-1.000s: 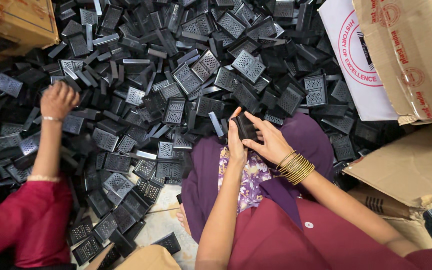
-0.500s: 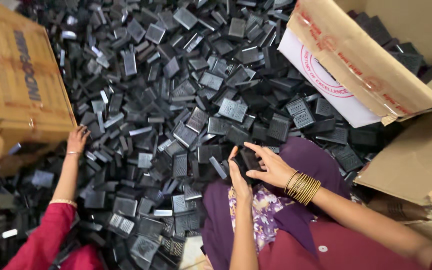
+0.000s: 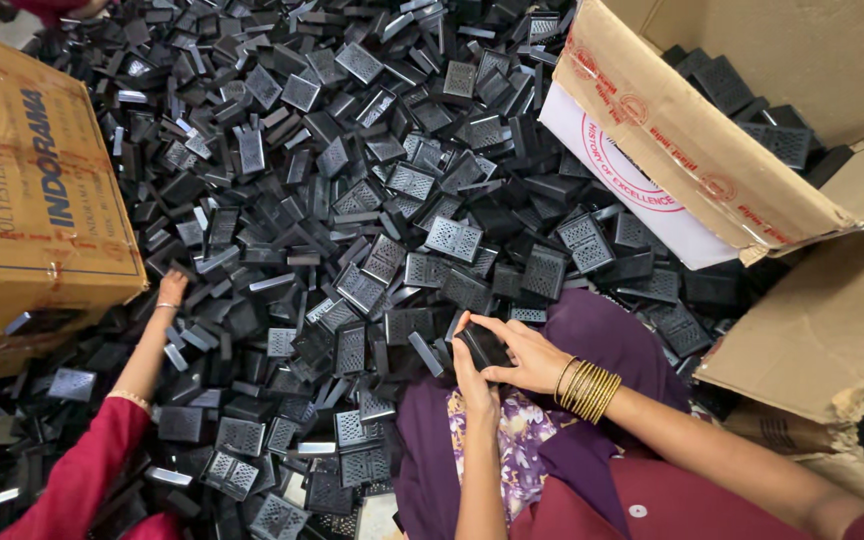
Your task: The person sits on the floor in a large pile of black plastic grater-like components, picks up individual parts, turns them over in both hands, and tosses them into an open cardboard box beside them. Other workers nearby handle parts from the same pile.
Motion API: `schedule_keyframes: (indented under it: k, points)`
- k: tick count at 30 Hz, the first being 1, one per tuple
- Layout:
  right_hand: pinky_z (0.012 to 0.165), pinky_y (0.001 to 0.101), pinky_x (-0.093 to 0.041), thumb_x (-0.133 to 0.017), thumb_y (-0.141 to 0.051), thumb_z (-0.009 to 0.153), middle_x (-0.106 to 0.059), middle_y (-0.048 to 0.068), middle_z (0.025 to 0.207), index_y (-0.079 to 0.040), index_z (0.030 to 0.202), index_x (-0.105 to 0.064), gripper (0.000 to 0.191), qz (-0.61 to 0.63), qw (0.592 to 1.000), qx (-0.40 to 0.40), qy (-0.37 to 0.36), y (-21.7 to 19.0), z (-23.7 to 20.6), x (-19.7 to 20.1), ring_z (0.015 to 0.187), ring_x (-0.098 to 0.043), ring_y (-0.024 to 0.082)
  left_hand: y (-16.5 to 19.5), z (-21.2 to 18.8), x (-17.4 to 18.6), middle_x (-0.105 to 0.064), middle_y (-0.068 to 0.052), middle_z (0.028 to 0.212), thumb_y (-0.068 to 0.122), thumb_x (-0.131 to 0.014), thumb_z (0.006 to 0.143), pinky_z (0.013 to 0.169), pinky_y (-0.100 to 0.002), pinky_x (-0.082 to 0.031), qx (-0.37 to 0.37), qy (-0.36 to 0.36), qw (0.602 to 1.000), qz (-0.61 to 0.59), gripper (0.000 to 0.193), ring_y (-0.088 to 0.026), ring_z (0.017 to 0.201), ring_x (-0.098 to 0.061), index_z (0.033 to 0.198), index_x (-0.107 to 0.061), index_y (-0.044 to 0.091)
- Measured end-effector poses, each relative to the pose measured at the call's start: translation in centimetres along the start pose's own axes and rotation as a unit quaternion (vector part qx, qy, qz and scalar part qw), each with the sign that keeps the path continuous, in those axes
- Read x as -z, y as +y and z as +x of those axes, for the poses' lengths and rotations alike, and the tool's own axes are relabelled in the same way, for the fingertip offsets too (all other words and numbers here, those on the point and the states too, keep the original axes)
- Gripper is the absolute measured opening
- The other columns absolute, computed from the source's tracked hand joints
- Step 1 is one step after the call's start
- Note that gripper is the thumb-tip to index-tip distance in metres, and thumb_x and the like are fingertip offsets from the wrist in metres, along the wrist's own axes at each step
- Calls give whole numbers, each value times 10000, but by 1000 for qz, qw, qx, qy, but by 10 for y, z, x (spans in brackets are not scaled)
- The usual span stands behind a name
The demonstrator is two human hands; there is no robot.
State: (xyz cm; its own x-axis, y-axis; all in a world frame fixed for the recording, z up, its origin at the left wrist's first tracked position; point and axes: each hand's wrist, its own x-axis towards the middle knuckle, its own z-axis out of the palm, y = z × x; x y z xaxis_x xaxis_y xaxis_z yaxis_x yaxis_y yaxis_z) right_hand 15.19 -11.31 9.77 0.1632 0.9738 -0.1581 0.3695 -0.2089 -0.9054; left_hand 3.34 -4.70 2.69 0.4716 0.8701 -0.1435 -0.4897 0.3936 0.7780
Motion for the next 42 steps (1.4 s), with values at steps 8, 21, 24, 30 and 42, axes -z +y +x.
schedule_keyframes:
  k: [8, 21, 24, 30, 42]
  points:
    - [941, 370, -604, -811, -215, 805, -521, 142, 1214, -231, 1572, -314, 914, 49, 998, 35, 7, 3, -2, -7, 1124, -670, 272, -1, 2, 8, -651, -123, 1231, 509, -391, 1049, 814, -354, -610, -5, -5, 999, 37, 602, -219, 990, -696, 1488, -469, 105]
    - [882, 436, -537, -831, -292, 756, -555, 146, 1099, -270, 1572, -361, 942, -188, 978, 92, 25, -15, -9, 3, 1002, -628, 358, -8, 6, 15, -641, -138, 1304, 428, -489, 1038, 1002, -325, -554, -28, -6, 999, -21, 601, -203, 1171, -662, 1485, -465, 27]
    - [904, 443, -523, -851, -248, 677, -562, 144, 1133, -211, 1548, -396, 983, -247, 951, 166, 84, -8, -14, 6, 1024, -603, 380, -5, 9, 13, -692, -183, 1248, 274, -615, 1031, 941, -327, -543, -63, 48, 990, 113, 514, -216, 1089, -671, 1429, -571, -49]
    - [898, 367, -574, -844, -191, 768, -603, 135, 1287, -59, 1449, -419, 813, 149, 988, 16, 31, 29, -9, 6, 1132, -647, 256, 11, 6, 10, -738, -158, 1093, 177, -608, 975, 874, -306, -587, -63, 46, 997, -2, 343, -201, 960, -730, 1273, -620, 9]
    - [711, 346, -569, -766, -182, 845, -722, 117, 844, -31, 1099, -635, 323, -32, 991, 127, 22, -17, -42, 0, 769, -742, 244, 12, -3, 25, -524, -47, 496, 257, -509, 1064, 496, -352, -363, -234, 234, 886, 325, 558, -146, 461, -474, 594, -573, -37]
